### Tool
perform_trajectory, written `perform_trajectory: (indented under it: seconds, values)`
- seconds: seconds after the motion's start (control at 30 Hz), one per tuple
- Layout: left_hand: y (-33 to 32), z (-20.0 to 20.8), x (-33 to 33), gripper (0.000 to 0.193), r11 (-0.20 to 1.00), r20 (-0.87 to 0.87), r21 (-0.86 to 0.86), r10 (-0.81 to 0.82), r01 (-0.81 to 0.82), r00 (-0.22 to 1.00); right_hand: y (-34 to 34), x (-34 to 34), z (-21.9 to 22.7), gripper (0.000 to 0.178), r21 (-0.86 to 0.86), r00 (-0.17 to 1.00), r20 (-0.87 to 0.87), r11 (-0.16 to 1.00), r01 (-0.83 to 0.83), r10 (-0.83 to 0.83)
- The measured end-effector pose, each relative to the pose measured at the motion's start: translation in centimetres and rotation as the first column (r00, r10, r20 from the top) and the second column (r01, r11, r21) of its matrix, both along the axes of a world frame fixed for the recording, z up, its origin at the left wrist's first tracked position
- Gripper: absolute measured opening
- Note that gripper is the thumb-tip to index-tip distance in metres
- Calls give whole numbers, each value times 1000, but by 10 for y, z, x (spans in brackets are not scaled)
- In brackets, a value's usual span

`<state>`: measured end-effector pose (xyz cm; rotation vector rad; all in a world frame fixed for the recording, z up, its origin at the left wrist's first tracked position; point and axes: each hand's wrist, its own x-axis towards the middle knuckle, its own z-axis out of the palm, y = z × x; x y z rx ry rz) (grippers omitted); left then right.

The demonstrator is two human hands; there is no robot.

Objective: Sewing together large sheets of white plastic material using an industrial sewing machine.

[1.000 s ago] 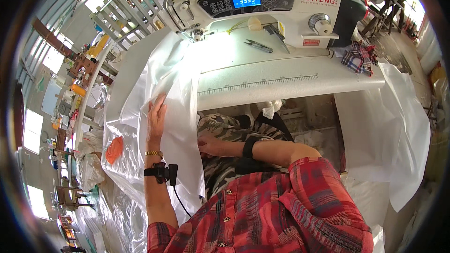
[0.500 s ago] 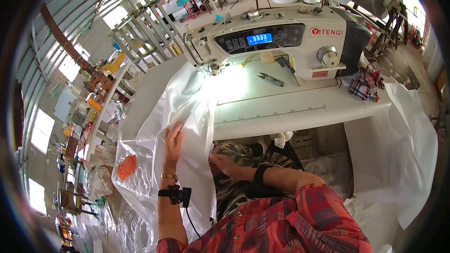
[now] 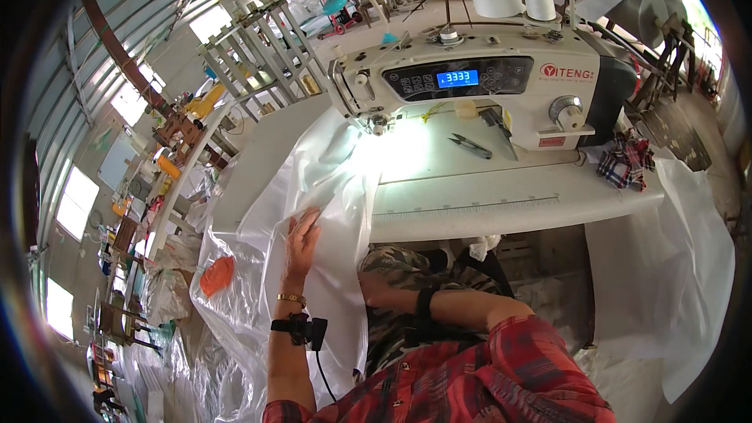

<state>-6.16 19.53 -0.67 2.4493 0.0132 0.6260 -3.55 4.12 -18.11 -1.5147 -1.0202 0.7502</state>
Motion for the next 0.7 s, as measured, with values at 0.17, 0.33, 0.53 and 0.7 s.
perform_trajectory:
  seconds: [0.17, 0.33, 0.53, 0.7]
  values:
    - [-4, 2, -1, 33, 1000, 13, -13, 0, 0, 1000, 1, -9, 22, 55, 44, 950, 236, 979, 201, -206]
    - [-6, 1, -2, 32, 1000, 25, -2, 10, -10, 1000, 2, -11, 31, 52, -6, 975, -43, 976, 218, -218]
    - [3, -16, 7, 31, 1000, 74, 19, -13, 12, 997, 3, -4, 19, 50, -10, 960, -193, 979, 205, -203]
    - [7, -13, 5, 32, 999, 87, 45, -4, 0, 996, 12, -7, -7, 51, -27, 926, -320, 979, 200, -198]
